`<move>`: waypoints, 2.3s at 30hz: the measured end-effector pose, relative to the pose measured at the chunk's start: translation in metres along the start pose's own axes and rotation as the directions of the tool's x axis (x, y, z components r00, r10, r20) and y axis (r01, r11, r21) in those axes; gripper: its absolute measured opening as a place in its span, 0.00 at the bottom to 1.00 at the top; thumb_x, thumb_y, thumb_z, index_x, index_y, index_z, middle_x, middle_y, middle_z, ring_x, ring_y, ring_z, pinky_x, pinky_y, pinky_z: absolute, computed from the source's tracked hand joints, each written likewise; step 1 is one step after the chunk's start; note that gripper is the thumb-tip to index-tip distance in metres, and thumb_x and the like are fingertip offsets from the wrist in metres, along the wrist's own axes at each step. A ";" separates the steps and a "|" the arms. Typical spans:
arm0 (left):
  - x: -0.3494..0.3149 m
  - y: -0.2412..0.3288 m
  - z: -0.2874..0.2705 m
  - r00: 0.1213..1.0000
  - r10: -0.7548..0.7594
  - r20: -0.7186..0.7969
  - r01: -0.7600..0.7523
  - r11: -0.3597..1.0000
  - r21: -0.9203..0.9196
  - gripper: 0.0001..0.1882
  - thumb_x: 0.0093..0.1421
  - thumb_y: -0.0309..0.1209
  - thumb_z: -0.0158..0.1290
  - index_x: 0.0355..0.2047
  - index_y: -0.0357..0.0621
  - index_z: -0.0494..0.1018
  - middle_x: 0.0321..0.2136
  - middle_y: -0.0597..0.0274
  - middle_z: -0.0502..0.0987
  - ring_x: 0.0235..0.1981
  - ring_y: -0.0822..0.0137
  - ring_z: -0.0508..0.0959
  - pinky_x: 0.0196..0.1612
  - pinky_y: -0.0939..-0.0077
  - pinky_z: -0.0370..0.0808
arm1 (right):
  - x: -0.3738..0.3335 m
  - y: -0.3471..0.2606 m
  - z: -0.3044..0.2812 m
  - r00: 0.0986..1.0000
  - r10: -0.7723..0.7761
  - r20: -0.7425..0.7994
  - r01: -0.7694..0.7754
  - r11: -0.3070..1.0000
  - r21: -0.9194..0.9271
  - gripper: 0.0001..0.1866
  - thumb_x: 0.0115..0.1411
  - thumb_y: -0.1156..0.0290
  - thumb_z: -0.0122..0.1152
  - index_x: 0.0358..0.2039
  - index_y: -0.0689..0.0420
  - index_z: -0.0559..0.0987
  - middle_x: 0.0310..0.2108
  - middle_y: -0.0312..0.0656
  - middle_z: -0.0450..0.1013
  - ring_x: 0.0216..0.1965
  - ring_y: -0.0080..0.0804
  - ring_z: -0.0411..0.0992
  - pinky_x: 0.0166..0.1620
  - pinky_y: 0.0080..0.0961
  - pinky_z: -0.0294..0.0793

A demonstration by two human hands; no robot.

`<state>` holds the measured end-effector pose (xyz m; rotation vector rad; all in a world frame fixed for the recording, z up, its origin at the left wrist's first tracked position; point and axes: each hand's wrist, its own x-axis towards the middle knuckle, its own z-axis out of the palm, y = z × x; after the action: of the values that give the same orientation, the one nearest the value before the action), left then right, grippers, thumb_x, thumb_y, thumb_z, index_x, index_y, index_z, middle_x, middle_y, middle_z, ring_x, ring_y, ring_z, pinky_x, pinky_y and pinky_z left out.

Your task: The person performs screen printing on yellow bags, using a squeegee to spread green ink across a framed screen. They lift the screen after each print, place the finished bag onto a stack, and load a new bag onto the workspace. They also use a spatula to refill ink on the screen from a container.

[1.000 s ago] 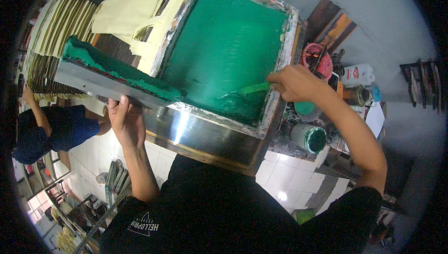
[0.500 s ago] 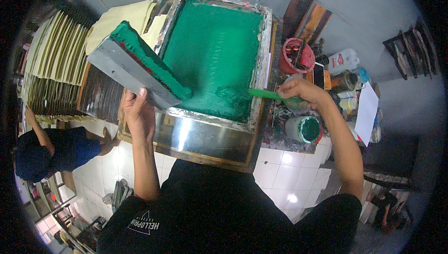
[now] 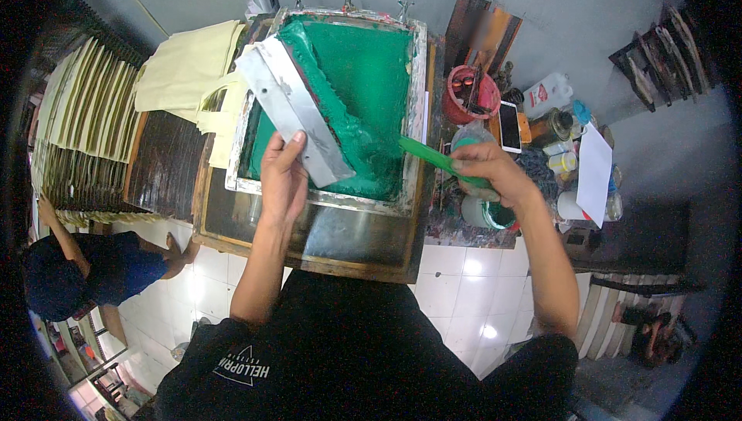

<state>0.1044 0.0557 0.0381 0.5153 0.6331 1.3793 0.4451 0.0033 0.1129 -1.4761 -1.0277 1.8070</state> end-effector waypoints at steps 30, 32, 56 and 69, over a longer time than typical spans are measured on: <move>-0.071 -0.230 0.140 0.942 -0.205 0.264 0.122 0.946 0.299 0.12 0.66 0.29 0.58 0.46 0.36 0.76 0.39 0.66 0.80 0.37 0.78 0.75 0.44 0.80 0.71 | -0.179 0.266 -0.076 0.499 -0.332 -0.800 0.076 0.937 -0.342 0.09 0.65 0.72 0.61 0.43 0.62 0.80 0.22 0.35 0.74 0.24 0.17 0.68 0.27 0.21 0.67; -0.074 -0.226 0.142 0.949 -0.184 0.255 0.099 0.945 0.313 0.11 0.66 0.30 0.58 0.46 0.36 0.76 0.38 0.67 0.80 0.37 0.78 0.74 0.44 0.80 0.71 | -0.181 0.256 -0.075 0.512 -0.381 -0.770 -0.010 0.893 -0.449 0.09 0.64 0.72 0.62 0.43 0.61 0.80 0.23 0.40 0.76 0.24 0.25 0.72 0.28 0.27 0.71; -0.084 -0.170 0.157 0.953 -0.141 0.268 0.105 0.984 0.143 0.10 0.66 0.28 0.59 0.45 0.37 0.76 0.40 0.66 0.80 0.39 0.79 0.75 0.47 0.80 0.70 | -0.152 0.102 -0.077 0.868 -0.431 -0.248 -0.314 -0.088 -0.945 0.09 0.49 0.73 0.65 0.33 0.52 0.83 0.28 0.45 0.75 0.34 0.45 0.78 0.36 0.42 0.77; -0.080 -0.187 0.146 0.929 -0.185 0.320 0.146 0.979 0.142 0.11 0.66 0.25 0.57 0.48 0.38 0.75 0.44 0.64 0.80 0.45 0.76 0.76 0.53 0.76 0.69 | -0.177 0.078 -0.070 0.928 -0.271 -0.255 -0.306 -0.166 -0.938 0.07 0.49 0.72 0.65 0.31 0.53 0.83 0.30 0.45 0.77 0.35 0.46 0.78 0.37 0.43 0.77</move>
<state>0.3346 -0.0434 0.0279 0.7525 0.4701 1.0680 0.5540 -0.1700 0.1340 -2.4849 -2.4663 0.0840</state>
